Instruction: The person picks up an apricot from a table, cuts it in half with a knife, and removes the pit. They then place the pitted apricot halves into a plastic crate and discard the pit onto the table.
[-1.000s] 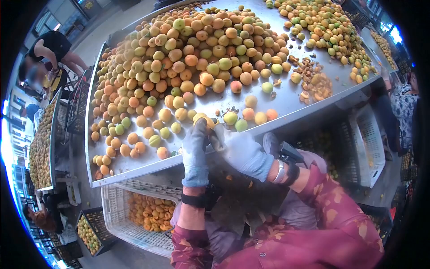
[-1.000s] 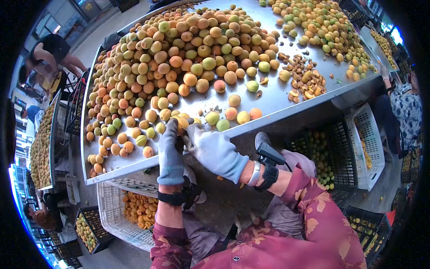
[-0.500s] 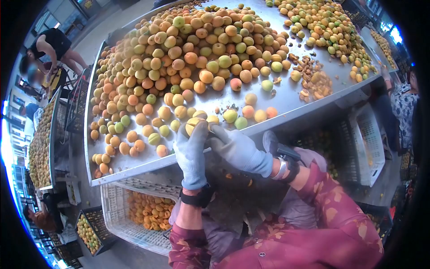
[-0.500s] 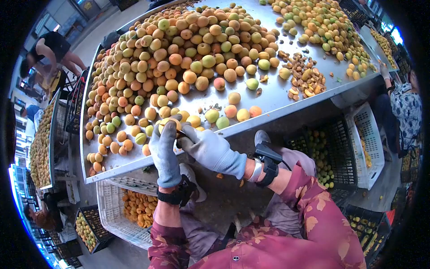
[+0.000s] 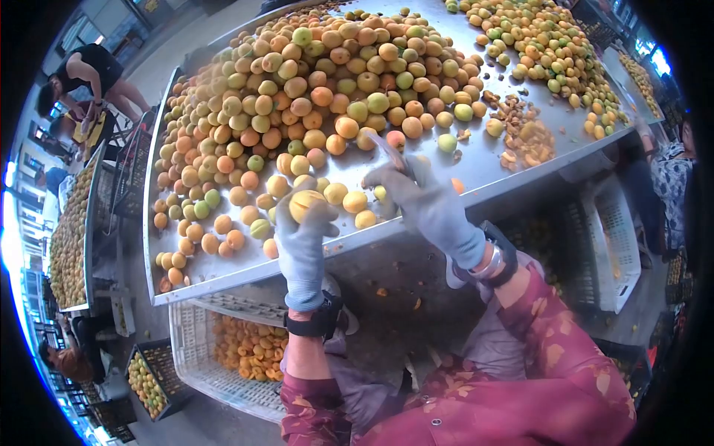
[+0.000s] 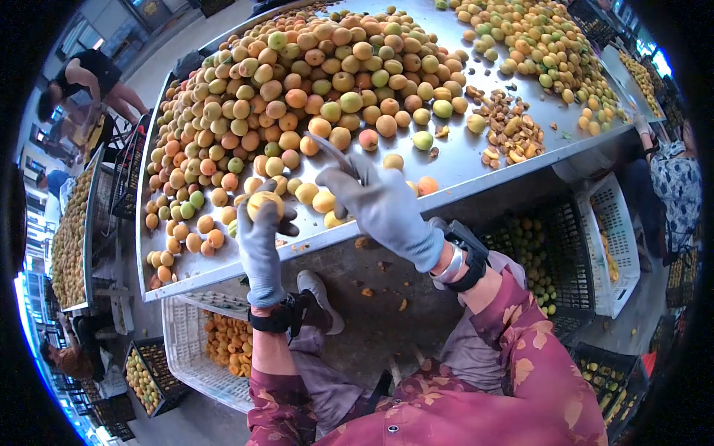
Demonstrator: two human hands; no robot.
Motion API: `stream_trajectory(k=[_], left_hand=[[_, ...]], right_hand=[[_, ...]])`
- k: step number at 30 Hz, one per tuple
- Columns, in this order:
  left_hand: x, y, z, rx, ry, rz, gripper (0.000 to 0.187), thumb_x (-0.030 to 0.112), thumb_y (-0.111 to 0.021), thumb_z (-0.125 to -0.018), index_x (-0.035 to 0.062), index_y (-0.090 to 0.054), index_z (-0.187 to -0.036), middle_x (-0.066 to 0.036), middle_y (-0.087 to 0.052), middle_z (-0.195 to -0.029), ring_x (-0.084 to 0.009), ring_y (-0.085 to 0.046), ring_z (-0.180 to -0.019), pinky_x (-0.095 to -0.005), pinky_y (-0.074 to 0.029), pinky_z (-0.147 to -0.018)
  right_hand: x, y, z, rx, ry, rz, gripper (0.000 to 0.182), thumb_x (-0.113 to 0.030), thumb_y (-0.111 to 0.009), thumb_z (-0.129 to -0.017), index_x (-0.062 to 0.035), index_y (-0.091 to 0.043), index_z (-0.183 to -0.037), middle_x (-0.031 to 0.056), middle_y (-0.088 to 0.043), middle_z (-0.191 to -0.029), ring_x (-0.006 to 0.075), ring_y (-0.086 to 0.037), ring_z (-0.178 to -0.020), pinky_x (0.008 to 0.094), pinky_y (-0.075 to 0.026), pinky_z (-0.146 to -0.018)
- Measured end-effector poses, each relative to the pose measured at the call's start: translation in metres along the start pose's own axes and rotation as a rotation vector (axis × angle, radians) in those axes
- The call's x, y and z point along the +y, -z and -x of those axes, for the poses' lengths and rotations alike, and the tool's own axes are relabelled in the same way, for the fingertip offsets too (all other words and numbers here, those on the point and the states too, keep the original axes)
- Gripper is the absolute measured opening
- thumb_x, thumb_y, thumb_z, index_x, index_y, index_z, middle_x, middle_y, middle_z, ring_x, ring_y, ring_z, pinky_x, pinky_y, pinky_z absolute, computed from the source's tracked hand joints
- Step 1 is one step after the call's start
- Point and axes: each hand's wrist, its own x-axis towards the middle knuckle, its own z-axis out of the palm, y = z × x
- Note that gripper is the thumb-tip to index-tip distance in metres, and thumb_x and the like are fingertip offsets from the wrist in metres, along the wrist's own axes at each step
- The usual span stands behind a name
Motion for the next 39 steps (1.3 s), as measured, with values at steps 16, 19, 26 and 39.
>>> stream_trajectory(k=[16,19,26,39], left_hand=[[-0.027,-0.024,0.018,-0.066,-0.540,-0.581,0.054,0.029,-0.074,-0.074,-0.0016,-0.052,-0.113,-0.018,-0.063,-0.088,-0.0347,-0.063,-0.076,-0.0413,-0.051,-0.068],[-0.024,-0.021,0.015,-0.074,-0.581,-0.654,0.054,0.031,-0.074,-0.074,-0.0016,-0.053,-0.112,-0.017,-0.063,-0.089,-0.0353,-0.063,-0.077,-0.0414,-0.050,-0.068],[-0.022,-0.018,0.017,0.004,-0.677,-0.627,0.052,0.039,-0.069,-0.078,-0.0007,-0.056,-0.109,-0.016,-0.063,-0.089,-0.0348,-0.061,-0.076,-0.0416,-0.050,-0.069],[-0.009,-0.006,0.016,-0.008,-0.693,-0.763,0.051,0.032,-0.075,-0.069,0.0041,-0.059,-0.108,-0.013,-0.065,-0.085,-0.0307,-0.063,-0.071,-0.0401,-0.050,-0.066]], right_hand=[[-0.003,-0.020,-0.006,-0.178,-0.560,-0.696,0.045,-0.038,-0.066,-0.088,-0.0022,-0.059,-0.115,0.0005,-0.058,-0.092,0.0038,-0.052,-0.079,0.0202,-0.045,-0.065],[0.014,-0.027,-0.001,-0.212,-0.616,-0.685,0.038,-0.034,-0.068,-0.087,-0.0023,-0.061,-0.106,-0.0001,-0.058,-0.085,0.0043,-0.053,-0.072,0.0204,-0.045,-0.060],[-0.002,-0.050,0.012,0.009,-0.619,-0.961,0.026,-0.025,-0.069,-0.087,-0.0031,-0.060,-0.095,-0.0037,-0.056,-0.074,0.0019,-0.051,-0.061,0.0161,-0.042,-0.053],[-0.020,-0.047,0.001,-0.110,-0.589,-0.965,0.045,-0.033,-0.066,-0.090,0.0008,-0.058,-0.118,0.0015,-0.061,-0.100,0.0060,-0.057,-0.086,0.0215,-0.049,-0.074]])
